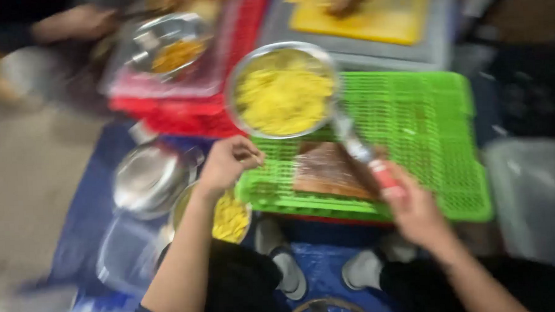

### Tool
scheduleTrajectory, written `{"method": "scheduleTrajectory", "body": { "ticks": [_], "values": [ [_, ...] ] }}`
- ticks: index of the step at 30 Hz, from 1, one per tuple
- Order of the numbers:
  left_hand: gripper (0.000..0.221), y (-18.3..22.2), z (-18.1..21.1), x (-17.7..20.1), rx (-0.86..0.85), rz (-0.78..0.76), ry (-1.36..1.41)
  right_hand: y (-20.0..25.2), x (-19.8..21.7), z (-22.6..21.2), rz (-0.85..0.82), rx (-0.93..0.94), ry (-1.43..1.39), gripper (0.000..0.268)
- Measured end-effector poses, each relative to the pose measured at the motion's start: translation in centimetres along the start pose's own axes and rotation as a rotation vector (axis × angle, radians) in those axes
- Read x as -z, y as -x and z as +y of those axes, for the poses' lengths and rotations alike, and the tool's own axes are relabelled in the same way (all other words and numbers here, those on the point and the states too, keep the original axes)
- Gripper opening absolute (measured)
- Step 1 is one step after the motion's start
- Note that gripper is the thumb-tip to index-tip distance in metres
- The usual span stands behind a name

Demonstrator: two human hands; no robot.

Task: A person is julienning potatoes into thin strips using a knife on a small wooden cutting board.

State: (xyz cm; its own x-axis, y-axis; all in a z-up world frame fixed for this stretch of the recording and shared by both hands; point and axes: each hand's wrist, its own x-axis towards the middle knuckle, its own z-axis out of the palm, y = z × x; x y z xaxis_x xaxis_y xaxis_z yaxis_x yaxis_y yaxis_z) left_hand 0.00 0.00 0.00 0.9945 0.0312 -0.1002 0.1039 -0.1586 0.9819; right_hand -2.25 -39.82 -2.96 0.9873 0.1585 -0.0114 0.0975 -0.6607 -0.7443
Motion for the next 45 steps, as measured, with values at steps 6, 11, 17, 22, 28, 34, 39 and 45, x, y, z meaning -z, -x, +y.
{"method": "scheduleTrajectory", "body": {
  "ticks": [6, 11, 17, 22, 28, 34, 39, 45],
  "values": [
    [0.006, -3.9, -2.7, -13.7, 0.049, -0.306, -0.171, 7.2, -0.2, -1.1, -0.045, -0.104, 0.032, 0.069],
    [0.016, -5.3, -6.3, -18.0, -0.078, -0.107, -0.487, 8.0, -0.8, 1.2, -0.018, -0.033, 0.04, 0.069],
    [0.012, -3.7, -6.0, -19.4, -0.098, 0.193, -0.469, 8.1, -1.5, 0.0, -0.071, 0.017, -0.104, 0.07],
    [0.014, -2.1, -6.1, -19.9, -0.009, 0.299, -0.418, 8.5, -2.5, -0.3, -0.118, 0.034, -0.112, 0.079],
    [0.014, -1.8, -6.6, -19.8, -0.042, 0.321, -0.416, 9.0, -2.9, -0.8, -0.193, 0.034, -0.09, 0.078],
    [0.022, -1.5, -7.1, -19.5, -0.099, 0.268, -0.36, 9.6, -4.0, -0.5, -0.102, 0.066, -0.08, 0.076],
    [0.031, -1.8, -8.8, -19.5, -0.058, 0.195, -0.026, 9.6, -3.8, -0.7, -0.074, 0.151, -0.138, 0.075],
    [0.034, -1.9, -7.8, -18.5, -0.086, 0.303, 0.265, 9.4, -4.0, -1.1, -0.03, 0.135, -0.096, 0.072]
  ]
}}
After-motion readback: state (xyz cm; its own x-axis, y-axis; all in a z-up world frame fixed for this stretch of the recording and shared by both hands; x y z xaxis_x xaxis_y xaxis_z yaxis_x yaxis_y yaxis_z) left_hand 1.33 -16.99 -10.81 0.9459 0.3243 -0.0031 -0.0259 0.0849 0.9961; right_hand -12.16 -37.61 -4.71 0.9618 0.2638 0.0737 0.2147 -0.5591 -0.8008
